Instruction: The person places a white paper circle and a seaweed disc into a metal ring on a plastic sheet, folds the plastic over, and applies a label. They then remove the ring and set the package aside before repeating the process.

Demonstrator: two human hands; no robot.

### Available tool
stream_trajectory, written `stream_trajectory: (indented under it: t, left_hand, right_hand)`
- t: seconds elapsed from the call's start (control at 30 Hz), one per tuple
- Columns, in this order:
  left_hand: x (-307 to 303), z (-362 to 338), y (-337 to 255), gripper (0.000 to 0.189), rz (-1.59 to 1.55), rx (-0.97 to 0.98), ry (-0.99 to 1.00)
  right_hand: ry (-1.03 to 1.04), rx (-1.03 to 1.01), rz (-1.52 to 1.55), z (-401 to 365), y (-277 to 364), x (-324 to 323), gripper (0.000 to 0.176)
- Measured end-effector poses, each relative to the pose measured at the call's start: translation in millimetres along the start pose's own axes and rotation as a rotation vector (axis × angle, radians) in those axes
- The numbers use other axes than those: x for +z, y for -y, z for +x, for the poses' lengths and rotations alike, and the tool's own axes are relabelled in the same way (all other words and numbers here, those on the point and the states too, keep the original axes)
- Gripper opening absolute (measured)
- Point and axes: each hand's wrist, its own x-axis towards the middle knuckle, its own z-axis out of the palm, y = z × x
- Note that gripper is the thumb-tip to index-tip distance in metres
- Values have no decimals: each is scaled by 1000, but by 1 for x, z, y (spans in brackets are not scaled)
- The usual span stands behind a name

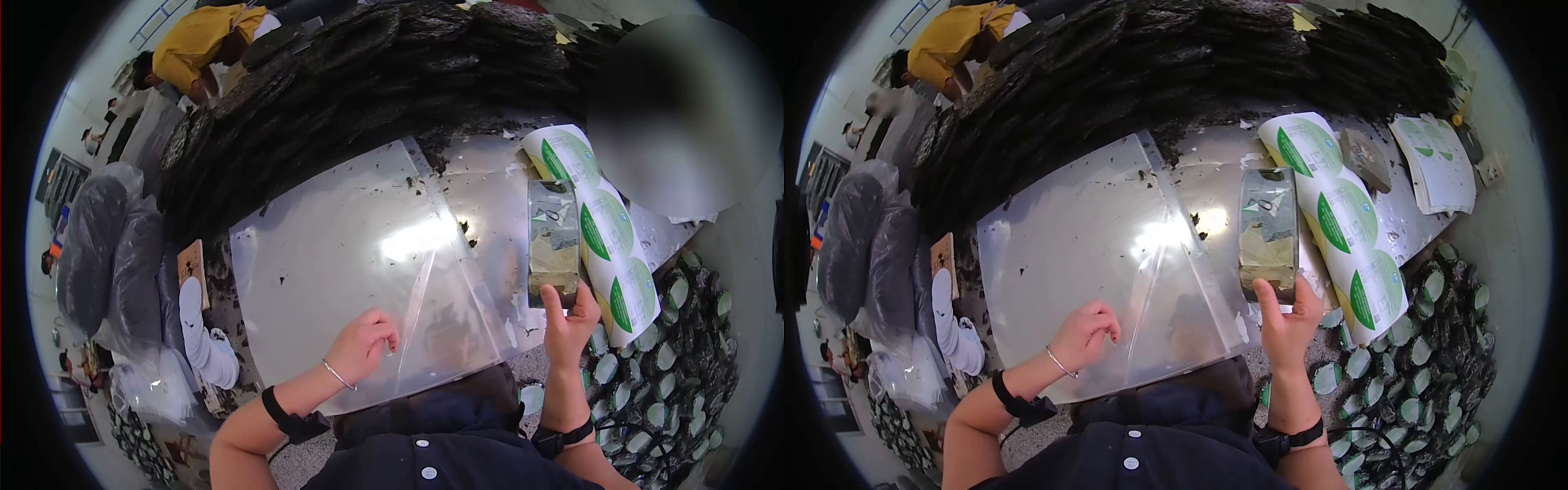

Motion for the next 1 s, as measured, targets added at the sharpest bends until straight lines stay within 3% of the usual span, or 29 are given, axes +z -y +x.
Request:
stream_trajectory:
  t: [0.03,0.1,0.17,0.27,0.3,0.37,0.4,0.47,0.53,0.63,0.67,0.7,0.73,0.77,0.8,0.83,0.87,0.9,0.93,1.0]
  left_hand:
    - [-4,-3,-2,6,113,120,58]
    - [44,7,-15,10,285,136,-76]
    - [103,23,-26,24,404,46,-176]
    - [147,37,6,37,305,-34,-120]
    - [148,32,13,37,291,-33,-105]
    - [133,31,22,37,-176,-151,-60]
    - [132,32,17,37,-185,-146,-66]
    - [130,30,-8,27,224,-42,-242]
    - [135,38,-9,21,364,45,-369]
    - [134,35,21,17,-21,-43,-95]
    - [133,29,29,18,-42,-20,-107]
    - [129,23,34,16,-147,6,-176]
    - [119,20,40,17,-191,44,-229]
    - [102,18,51,21,-368,-73,-286]
    - [56,16,58,26,-988,-390,-215]
    - [-1,12,78,25,-1306,-390,-221]
    - [-56,5,89,24,-1636,-363,-189]
    - [-106,2,74,21,-1499,-178,-277]
    - [-147,-1,35,18,-1226,-241,-390]
    - [-175,5,-23,16,-1021,-101,-109]
  right_hand:
    - [57,-17,-11,-1,3,4,18]
    - [133,-28,9,-5,7,15,16]
    - [137,-8,29,-11,5,26,16]
    - [106,21,21,-16,4,26,15]
    - [116,-3,-35,-16,5,20,15]
    - [130,-68,-108,-15,7,20,13]
    - [134,-77,-115,-12,8,19,13]
    - [92,-65,-189,-8,6,16,14]
    - [84,-67,-181,-3,9,27,14]
    - [69,-163,-261,4,18,44,18]
    - [95,-237,-355,3,18,48,21]
    - [83,-435,-508,0,19,57,24]
    - [192,-434,-504,-2,10,62,26]
    - [263,-516,-511,-4,24,82,26]
    - [338,-603,-572,-16,22,92,22]
    - [411,-694,-625,-27,20,103,18]
    - [609,-730,-607,-40,17,107,21]
    - [793,-611,-585,-63,30,123,20]
    - [753,-781,-482,-76,45,151,16]
    - [937,-745,-480,-99,25,189,14]
